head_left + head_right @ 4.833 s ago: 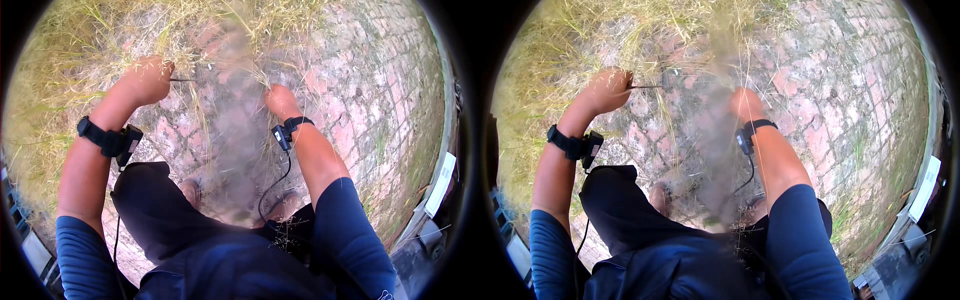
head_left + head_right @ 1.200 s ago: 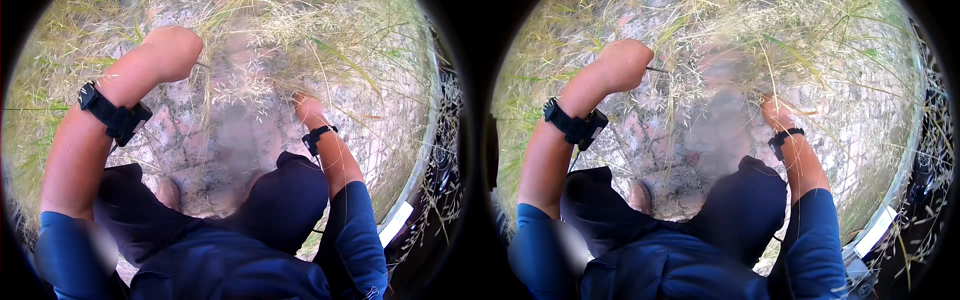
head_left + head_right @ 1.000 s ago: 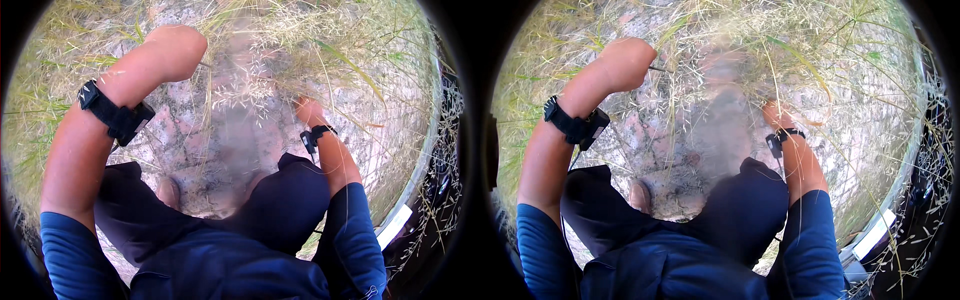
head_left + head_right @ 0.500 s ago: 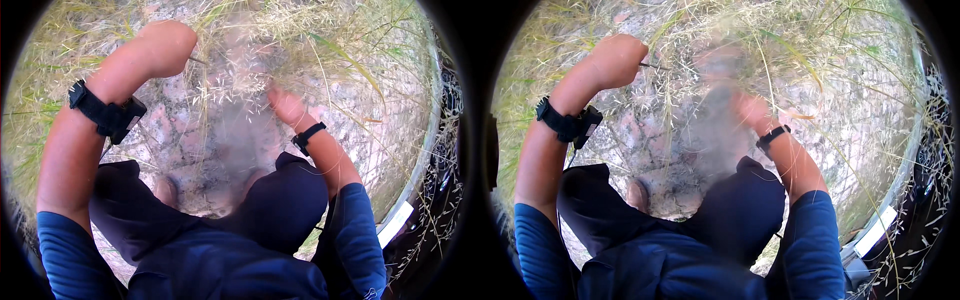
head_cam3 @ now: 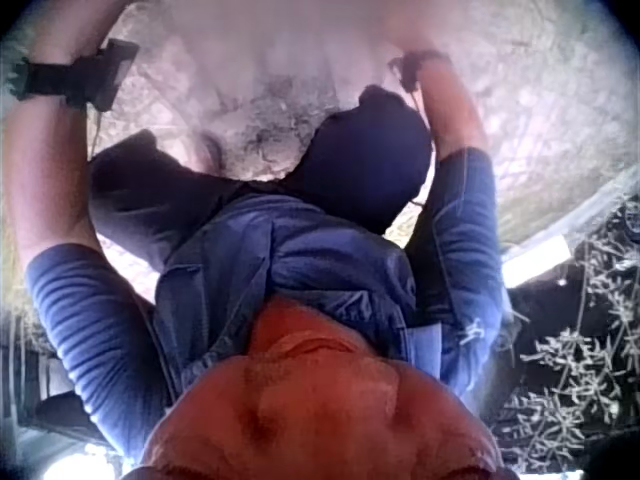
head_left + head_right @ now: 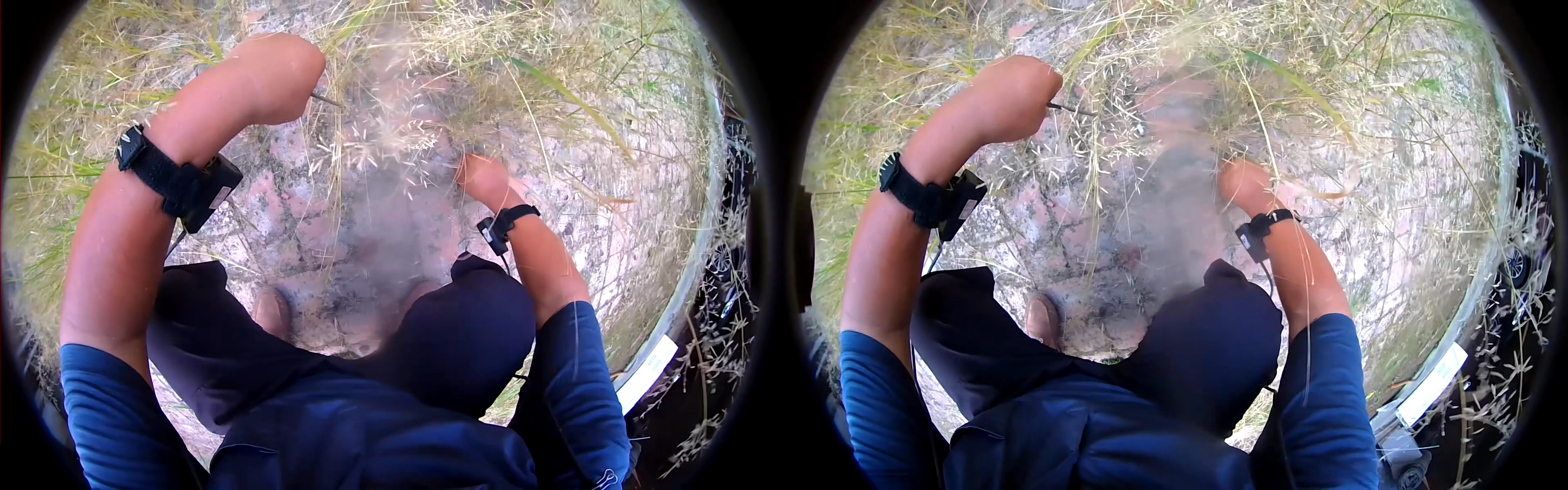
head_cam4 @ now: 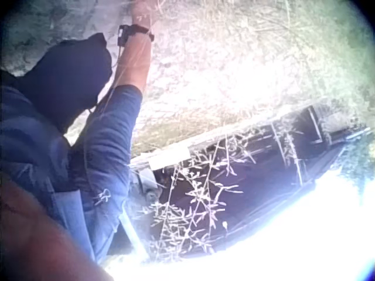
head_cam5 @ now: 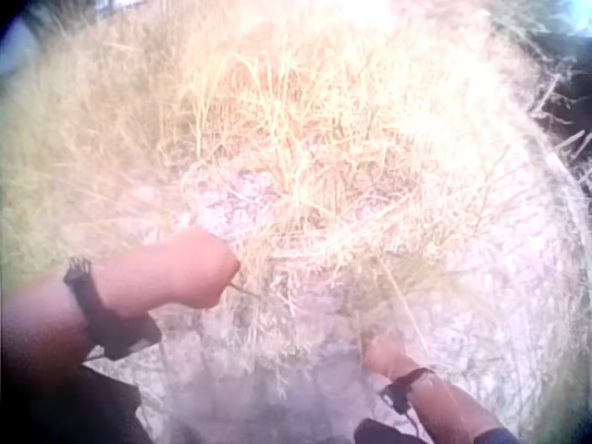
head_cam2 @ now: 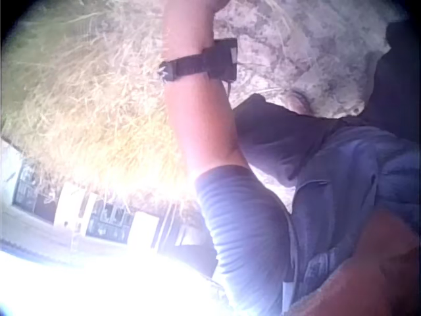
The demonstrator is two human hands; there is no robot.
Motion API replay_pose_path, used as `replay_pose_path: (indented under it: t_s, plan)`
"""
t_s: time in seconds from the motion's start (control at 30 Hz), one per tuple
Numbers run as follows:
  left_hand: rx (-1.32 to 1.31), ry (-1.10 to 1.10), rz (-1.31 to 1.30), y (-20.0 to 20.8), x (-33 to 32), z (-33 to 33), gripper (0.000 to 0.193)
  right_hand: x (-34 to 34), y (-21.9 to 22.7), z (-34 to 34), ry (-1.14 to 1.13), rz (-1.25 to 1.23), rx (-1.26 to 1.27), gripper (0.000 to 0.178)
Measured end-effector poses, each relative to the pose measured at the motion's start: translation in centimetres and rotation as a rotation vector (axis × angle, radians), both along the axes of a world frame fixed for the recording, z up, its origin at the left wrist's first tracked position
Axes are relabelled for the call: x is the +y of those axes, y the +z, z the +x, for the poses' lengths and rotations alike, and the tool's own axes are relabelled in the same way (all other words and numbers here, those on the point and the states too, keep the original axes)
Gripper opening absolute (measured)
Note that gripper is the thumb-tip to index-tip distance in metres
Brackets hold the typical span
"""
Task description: The person cuts tall grass from between bricks on a walkway using a small sickle, gathering the cut grass into a pile by hand.
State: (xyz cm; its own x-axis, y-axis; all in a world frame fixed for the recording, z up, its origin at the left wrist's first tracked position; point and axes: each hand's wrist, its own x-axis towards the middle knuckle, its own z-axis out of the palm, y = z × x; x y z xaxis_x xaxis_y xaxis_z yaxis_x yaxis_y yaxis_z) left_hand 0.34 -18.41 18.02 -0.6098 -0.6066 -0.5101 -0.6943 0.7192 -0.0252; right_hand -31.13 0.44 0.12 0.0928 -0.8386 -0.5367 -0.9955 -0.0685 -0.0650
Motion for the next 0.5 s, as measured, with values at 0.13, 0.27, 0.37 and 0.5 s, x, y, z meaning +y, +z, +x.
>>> replay_pose_path:
  t_s: [0.13,0.27,0.37,0.5]
  plan:
    - [0.019,-0.002,0.0,0.2,0.3,0.2,0.012,1.3,-0.1,2.3,0.031,-0.023,-0.341,0.024]
    - [0.052,0.001,-0.021,0.2,-0.1,0.6,0.012,-0.9,3.7,5.1,-0.017,-0.054,-0.574,0.019]
    - [0.031,0.013,-0.021,0.2,0.0,0.1,0.015,-4.3,4.4,5.7,0.271,-0.106,-0.441,0.021]
    - [-0.021,0.005,0.023,0.6,0.2,-0.4,0.016,-7.0,1.2,4.1,0.206,0.063,-0.151,0.026]
